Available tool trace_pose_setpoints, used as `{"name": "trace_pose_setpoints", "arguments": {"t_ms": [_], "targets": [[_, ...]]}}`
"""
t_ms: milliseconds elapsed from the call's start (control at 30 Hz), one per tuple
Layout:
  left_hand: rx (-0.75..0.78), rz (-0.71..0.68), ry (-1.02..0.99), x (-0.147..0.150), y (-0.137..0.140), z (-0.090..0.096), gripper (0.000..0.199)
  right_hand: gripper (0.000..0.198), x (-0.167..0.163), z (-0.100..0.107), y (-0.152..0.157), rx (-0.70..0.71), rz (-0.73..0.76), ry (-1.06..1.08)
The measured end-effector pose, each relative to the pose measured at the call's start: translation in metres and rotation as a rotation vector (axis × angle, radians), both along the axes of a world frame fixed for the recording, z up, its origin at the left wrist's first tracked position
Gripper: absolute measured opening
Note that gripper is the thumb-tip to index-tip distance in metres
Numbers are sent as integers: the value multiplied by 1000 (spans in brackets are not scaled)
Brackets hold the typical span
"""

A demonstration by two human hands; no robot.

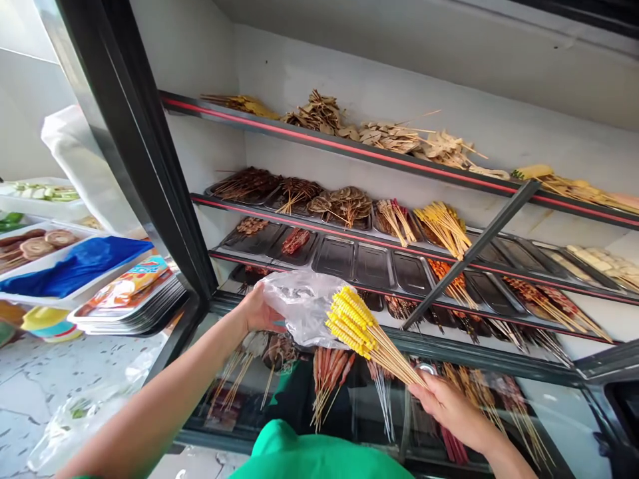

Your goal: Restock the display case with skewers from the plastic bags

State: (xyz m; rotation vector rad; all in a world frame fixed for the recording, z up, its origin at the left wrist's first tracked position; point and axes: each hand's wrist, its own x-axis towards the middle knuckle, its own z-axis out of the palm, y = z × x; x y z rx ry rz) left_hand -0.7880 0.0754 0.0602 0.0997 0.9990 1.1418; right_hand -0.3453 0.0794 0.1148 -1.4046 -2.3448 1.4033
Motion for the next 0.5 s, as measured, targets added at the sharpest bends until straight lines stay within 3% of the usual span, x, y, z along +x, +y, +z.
{"name": "trace_pose_setpoints", "arguments": {"t_ms": [100, 233, 333, 500], "targets": [[-86, -100, 30, 6, 7, 11, 74, 31, 11, -2, 9, 327, 43, -189], [-98, -217, 26, 10, 14, 20, 81, 17, 21, 1, 18, 594, 61, -511], [-98, -290, 38, 12, 20, 21, 84, 14, 24, 8, 23, 692, 126, -591], [-87, -353, 166, 18, 27, 22, 83, 17, 23, 19, 29, 704, 220, -661]]}}
